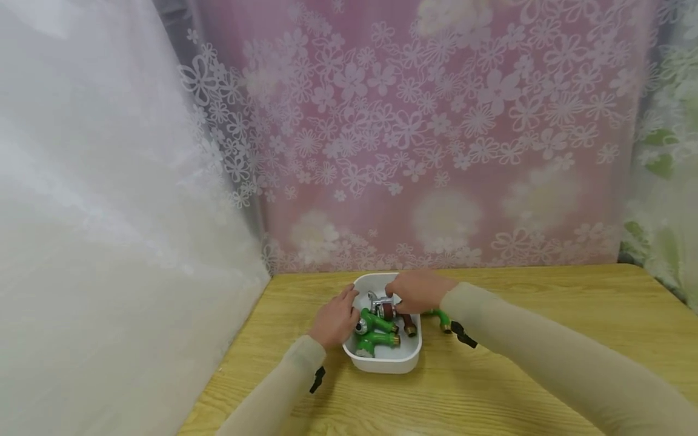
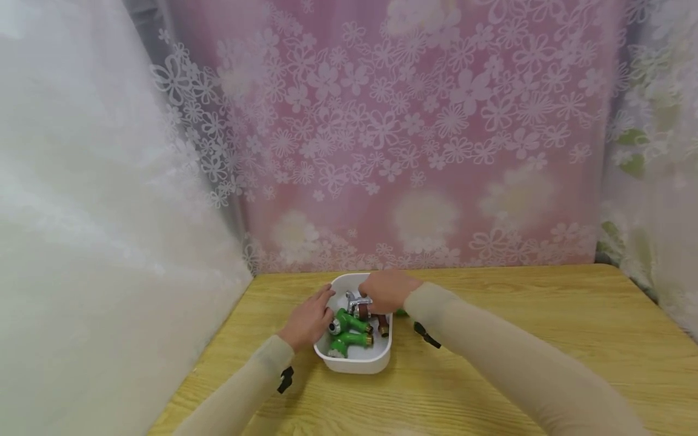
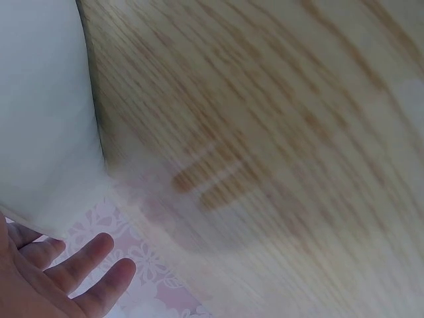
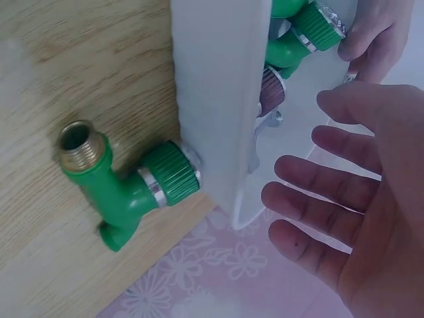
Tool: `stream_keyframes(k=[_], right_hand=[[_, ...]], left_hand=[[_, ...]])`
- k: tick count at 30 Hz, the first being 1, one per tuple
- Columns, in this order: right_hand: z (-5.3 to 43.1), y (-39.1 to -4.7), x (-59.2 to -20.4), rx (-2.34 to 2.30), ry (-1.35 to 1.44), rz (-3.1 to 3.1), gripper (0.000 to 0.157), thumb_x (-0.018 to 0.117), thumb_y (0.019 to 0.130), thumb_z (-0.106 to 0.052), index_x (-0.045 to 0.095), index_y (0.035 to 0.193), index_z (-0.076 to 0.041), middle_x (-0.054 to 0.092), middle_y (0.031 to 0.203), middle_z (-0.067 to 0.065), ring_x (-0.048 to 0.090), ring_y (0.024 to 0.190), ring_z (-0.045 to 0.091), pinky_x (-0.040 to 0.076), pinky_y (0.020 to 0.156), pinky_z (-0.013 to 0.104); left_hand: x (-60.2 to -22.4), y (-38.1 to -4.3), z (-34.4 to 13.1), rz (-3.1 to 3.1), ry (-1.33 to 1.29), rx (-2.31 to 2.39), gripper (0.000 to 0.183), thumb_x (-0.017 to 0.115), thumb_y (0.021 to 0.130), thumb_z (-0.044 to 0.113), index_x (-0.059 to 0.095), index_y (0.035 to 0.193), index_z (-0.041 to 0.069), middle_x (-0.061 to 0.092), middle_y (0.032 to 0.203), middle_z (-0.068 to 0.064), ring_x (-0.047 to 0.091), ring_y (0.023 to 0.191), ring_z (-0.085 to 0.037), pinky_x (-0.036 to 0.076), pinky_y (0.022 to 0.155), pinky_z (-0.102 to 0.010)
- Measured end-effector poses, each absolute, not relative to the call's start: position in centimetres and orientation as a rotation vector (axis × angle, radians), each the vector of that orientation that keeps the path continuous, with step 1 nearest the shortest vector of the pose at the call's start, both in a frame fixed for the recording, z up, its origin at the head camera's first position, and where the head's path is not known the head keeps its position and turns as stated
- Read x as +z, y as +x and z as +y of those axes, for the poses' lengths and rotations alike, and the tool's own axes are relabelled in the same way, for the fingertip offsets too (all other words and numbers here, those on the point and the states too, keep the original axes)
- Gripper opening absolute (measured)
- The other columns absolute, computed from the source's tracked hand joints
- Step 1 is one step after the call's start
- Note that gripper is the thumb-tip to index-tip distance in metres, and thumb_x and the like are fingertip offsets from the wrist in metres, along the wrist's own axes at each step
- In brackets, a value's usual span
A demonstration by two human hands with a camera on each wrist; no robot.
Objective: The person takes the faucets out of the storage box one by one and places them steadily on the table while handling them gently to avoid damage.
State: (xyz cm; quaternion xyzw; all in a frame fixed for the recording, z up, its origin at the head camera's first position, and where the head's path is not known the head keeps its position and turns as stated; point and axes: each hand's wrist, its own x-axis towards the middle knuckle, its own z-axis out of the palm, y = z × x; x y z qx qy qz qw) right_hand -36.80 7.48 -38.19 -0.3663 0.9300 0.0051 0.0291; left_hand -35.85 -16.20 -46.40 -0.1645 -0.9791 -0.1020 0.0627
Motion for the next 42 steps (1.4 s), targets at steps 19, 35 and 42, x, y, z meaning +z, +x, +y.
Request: stream_keyframes(k=[19, 35, 42], right_hand=[[5.1, -39.1, -39.1, -0.064, -0.996, 2.727, 0.040, 0.070, 0.094, -0.028, 0.066, 0.132, -0.015, 0.068, 0.129, 0.004, 0.064, 0.108, 0.015, 0.053, 0.096, 0.041], [3.5, -40.3, -41.3, 0.002, -0.985, 2.681, 0.045, 0.074, 0.087, -0.013, 0.068, 0.130, -0.025, 0.070, 0.117, -0.003, 0.060, 0.088, 0.009, 0.055, 0.086, 0.035], [2.9, -39.9, -41.6, 0.017, -0.896, 2.693, 0.045, 0.073, 0.087, -0.009, 0.070, 0.128, -0.027, 0.070, 0.118, -0.006, 0.062, 0.094, 0.009, 0.055, 0.092, 0.036]], left_hand=[[-46.1, -36.3, -16.2, -2.937, -0.504, -0.267, 0.049, 0.038, 0.106, 0.027, 0.044, 0.151, 0.010, 0.032, 0.164, -0.007, 0.050, 0.139, -0.029, 0.045, 0.110, -0.047], [-46.6, -36.3, -16.3, -2.931, -0.522, -0.258, 0.046, 0.037, 0.106, 0.028, 0.048, 0.147, 0.010, 0.032, 0.164, -0.008, 0.050, 0.138, -0.029, 0.046, 0.109, -0.048], [-46.8, -36.1, -16.4, -2.939, -0.509, -0.240, 0.046, 0.036, 0.106, 0.028, 0.048, 0.147, 0.011, 0.031, 0.165, -0.006, 0.050, 0.138, -0.028, 0.046, 0.109, -0.046]])
